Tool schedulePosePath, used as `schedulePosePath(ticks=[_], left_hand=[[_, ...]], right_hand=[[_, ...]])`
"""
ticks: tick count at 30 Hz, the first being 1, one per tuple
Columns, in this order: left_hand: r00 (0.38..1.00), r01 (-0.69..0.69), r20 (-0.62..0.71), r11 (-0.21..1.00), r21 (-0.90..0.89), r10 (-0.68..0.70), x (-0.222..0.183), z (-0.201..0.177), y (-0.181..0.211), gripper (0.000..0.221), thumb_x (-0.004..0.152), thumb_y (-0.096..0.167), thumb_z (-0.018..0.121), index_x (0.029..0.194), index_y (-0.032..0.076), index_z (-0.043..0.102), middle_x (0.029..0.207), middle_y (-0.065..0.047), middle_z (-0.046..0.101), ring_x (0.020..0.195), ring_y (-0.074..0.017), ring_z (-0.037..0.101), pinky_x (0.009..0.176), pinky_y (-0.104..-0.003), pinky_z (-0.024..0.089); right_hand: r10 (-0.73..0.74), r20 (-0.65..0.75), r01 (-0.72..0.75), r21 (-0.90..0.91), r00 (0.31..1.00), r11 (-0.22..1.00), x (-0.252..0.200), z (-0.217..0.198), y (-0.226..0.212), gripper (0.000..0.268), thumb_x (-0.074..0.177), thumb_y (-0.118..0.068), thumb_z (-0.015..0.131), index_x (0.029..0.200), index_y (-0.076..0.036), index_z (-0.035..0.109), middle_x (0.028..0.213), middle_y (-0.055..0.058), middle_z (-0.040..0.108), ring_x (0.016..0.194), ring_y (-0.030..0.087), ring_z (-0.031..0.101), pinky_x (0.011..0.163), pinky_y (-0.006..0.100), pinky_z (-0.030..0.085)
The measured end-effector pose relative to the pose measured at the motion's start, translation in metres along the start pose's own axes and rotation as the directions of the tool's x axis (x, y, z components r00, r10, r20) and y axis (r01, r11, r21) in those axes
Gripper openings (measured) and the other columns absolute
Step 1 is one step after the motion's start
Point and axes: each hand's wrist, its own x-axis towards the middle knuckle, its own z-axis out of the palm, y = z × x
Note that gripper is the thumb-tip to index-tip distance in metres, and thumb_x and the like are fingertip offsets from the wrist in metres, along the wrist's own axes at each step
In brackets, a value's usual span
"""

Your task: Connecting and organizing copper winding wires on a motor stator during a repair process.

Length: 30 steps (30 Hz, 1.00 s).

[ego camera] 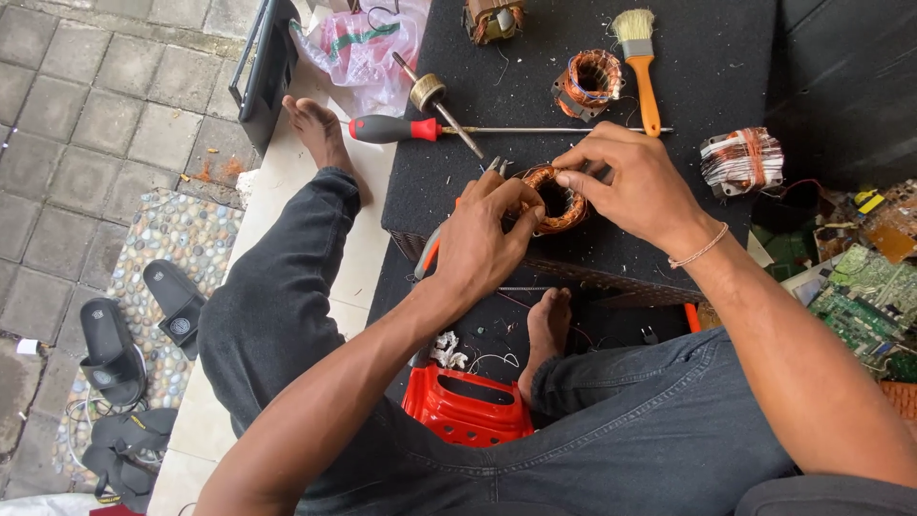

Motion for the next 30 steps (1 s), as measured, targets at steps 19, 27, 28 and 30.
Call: schedulePosePath(ticks=[19,27,28,30], left_hand=[[0.994,-0.103,0.026,0.995,-0.012,0.103,0.004,-0.007,0.001,0.009,0.092,0.024,0.065,0.094,0.015,0.064,0.113,-0.007,0.054,0.100,-0.0306,0.056,0.064,-0.045,0.054],[0.981,-0.166,0.095,0.986,-0.020,0.167,0.012,-0.013,-0.005,0.009,0.091,0.025,0.065,0.093,0.016,0.064,0.122,-0.005,0.059,0.108,-0.0303,0.056,0.068,-0.044,0.056],[0.981,-0.165,0.099,0.986,-0.023,0.167,0.011,-0.013,-0.004,0.009,0.091,0.025,0.065,0.093,0.016,0.064,0.122,-0.005,0.059,0.108,-0.0303,0.056,0.068,-0.044,0.056],[0.981,-0.165,0.096,0.986,-0.023,0.166,0.011,-0.015,-0.004,0.009,0.092,0.024,0.064,0.094,0.015,0.063,0.123,-0.006,0.060,0.108,-0.0308,0.056,0.069,-0.045,0.056]], right_hand=[[0.171,0.056,-0.180,0.328,0.984,0.927,-0.007,-0.006,0.018,0.013,0.096,0.005,0.069,0.108,0.011,0.070,0.101,0.021,0.063,0.067,0.016,0.068,0.056,0.025,0.059],[0.275,0.092,-0.288,0.413,0.957,0.864,-0.015,-0.009,0.011,0.018,0.091,0.005,0.073,0.107,0.009,0.070,0.105,0.020,0.067,0.081,0.020,0.071,0.066,0.029,0.062],[0.280,0.092,-0.293,0.413,0.956,0.863,-0.018,-0.008,0.014,0.018,0.091,0.005,0.073,0.107,0.009,0.070,0.105,0.020,0.067,0.081,0.020,0.071,0.066,0.029,0.062],[0.335,0.069,-0.328,0.460,0.940,0.825,-0.022,-0.005,0.019,0.019,0.093,0.004,0.071,0.112,0.009,0.069,0.103,0.016,0.069,0.078,0.016,0.071,0.067,0.024,0.061]])
